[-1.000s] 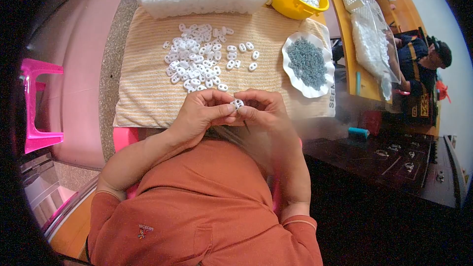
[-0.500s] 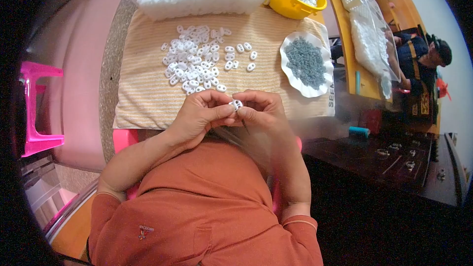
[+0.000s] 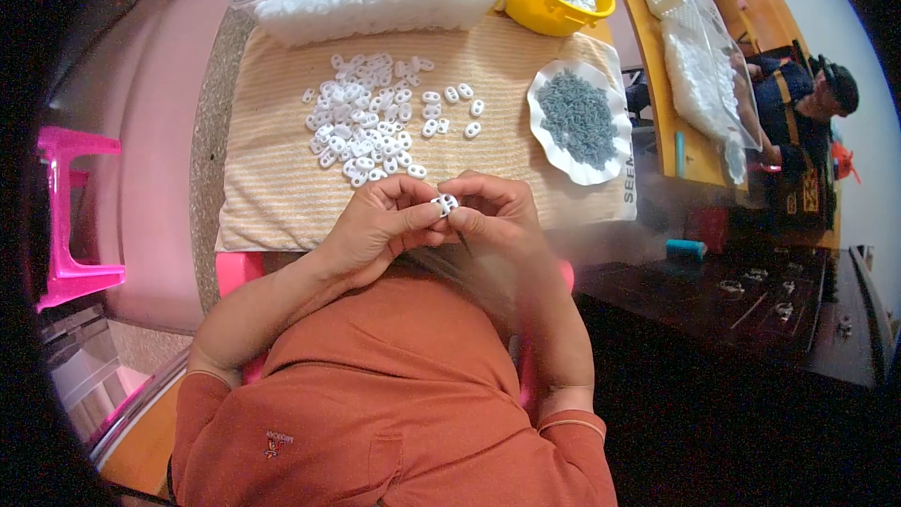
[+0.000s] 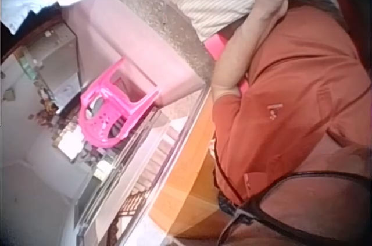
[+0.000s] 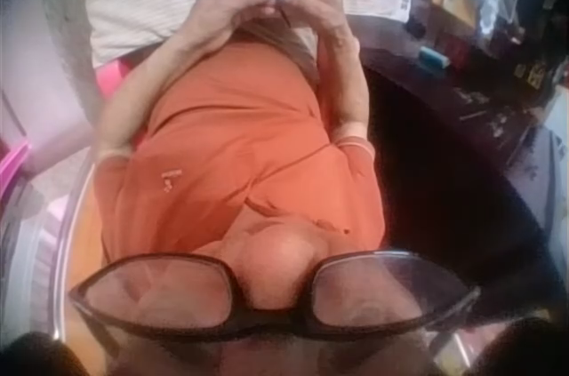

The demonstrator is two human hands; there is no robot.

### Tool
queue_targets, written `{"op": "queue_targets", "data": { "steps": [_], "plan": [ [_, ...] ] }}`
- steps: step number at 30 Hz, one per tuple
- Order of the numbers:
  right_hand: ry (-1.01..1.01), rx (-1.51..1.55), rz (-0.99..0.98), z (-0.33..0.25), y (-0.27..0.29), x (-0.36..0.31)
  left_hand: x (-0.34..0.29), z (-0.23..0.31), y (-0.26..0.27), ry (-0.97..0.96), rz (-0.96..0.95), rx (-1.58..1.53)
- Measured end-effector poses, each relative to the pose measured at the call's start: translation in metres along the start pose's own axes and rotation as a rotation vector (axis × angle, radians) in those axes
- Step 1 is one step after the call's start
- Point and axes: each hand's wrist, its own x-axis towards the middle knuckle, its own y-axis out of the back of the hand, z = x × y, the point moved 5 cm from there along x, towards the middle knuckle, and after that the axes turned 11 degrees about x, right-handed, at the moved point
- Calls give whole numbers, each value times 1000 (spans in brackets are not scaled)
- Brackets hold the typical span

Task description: Assembling small white plastic components by threading them onto a black wire.

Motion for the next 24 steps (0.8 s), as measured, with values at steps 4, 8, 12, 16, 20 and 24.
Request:
{"op": "queue_targets", "data": {
  "steps": [4,8,12,16,20,24],
  "plan": [
    [31,-29,-30,-2,-1,0,0,0,-1,-1,-23,-13],
    [48,-30,-47,-4,-6,1,0,1,-3,4,-58,-28],
    [78,-27,-54,-5,-8,1,-2,3,-6,8,-85,-17],
    [127,-179,-76,-4,-5,0,-3,4,-8,1,-125,-23],
    [151,-202,-71,-3,-4,-2,-5,6,-11,-5,-148,-53],
    [174,-245,-48,-4,-13,-3,-4,5,-7,-7,-160,-78]
  ]
}}
